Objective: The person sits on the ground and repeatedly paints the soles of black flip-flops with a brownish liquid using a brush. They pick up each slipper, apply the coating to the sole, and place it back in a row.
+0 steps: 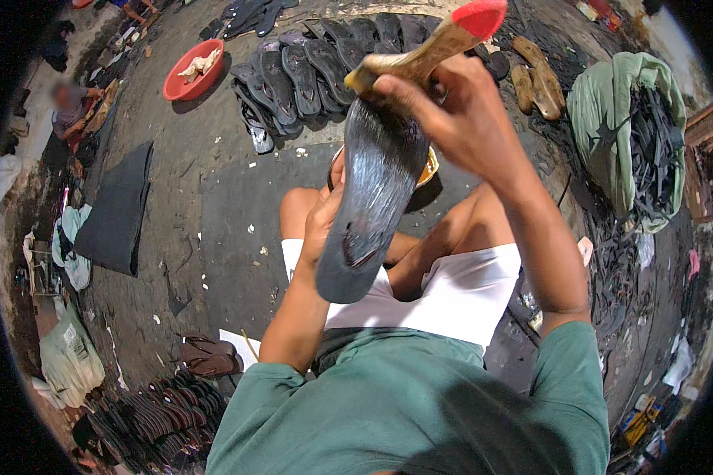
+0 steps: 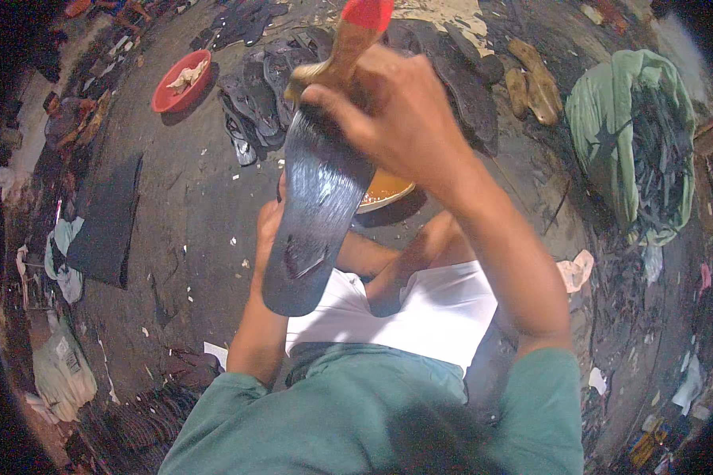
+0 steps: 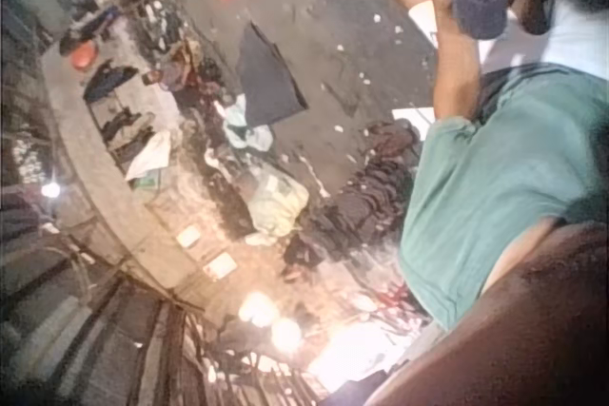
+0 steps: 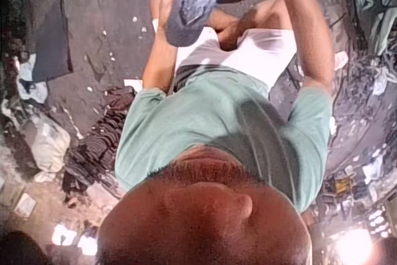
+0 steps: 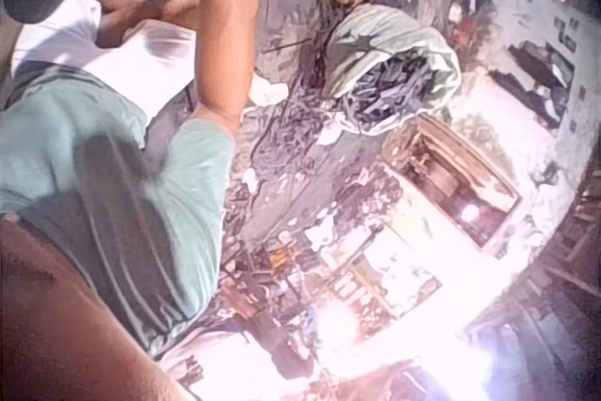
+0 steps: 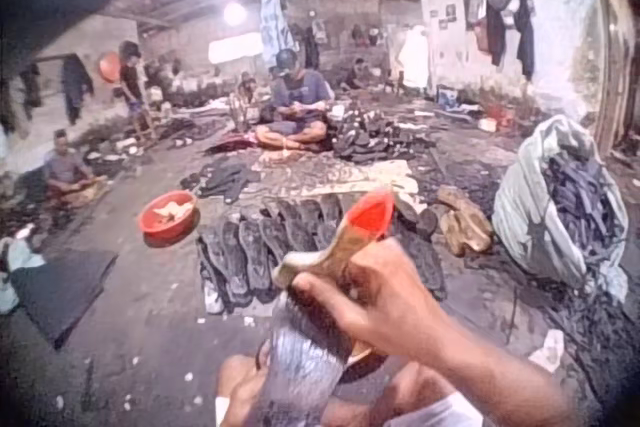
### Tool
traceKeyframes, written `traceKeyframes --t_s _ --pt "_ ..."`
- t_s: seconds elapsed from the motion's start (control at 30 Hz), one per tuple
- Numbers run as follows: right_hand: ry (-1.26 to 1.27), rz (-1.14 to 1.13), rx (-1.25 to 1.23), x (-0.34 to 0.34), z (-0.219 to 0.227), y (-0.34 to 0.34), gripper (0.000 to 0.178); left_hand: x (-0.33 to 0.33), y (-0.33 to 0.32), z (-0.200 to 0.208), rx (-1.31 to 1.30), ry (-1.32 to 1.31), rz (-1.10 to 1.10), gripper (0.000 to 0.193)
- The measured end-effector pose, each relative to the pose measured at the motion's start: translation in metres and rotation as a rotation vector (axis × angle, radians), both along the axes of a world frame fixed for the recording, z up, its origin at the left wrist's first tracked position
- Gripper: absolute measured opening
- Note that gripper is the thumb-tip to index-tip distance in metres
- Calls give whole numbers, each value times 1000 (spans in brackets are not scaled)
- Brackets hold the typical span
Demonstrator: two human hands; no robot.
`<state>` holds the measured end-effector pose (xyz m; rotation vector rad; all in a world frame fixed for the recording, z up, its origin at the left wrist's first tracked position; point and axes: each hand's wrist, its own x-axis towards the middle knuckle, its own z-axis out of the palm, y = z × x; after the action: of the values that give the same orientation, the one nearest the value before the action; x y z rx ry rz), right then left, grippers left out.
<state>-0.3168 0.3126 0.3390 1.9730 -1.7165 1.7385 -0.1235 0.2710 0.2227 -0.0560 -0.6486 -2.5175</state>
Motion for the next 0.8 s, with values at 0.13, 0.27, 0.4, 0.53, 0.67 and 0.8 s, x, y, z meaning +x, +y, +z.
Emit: traceKeyframes --t_s 0.13,0.27,0.4,0.53,0.67,0.8 --pt "245 -150 104 -40 9 7 22 17 -4 2 -104 -107 -4 46" --pt "283 -101 -118 -53 0 22 22 25 -24 -2 -667 -417 212 34" --pt "496 -172 -62 9 -41 44 23 13 -22 13 -98 -298 194 33" --pt "235 48 34 78 -93 93 28 -14 -28 19 227 -110 220 35" --pt "106 120 121 83 -99 113 28 -26 -41 16 -29 -86 215 40" --pt "185 -218 -47 20 -52 66 29 -50 -26 28 198 -121 -12 42"
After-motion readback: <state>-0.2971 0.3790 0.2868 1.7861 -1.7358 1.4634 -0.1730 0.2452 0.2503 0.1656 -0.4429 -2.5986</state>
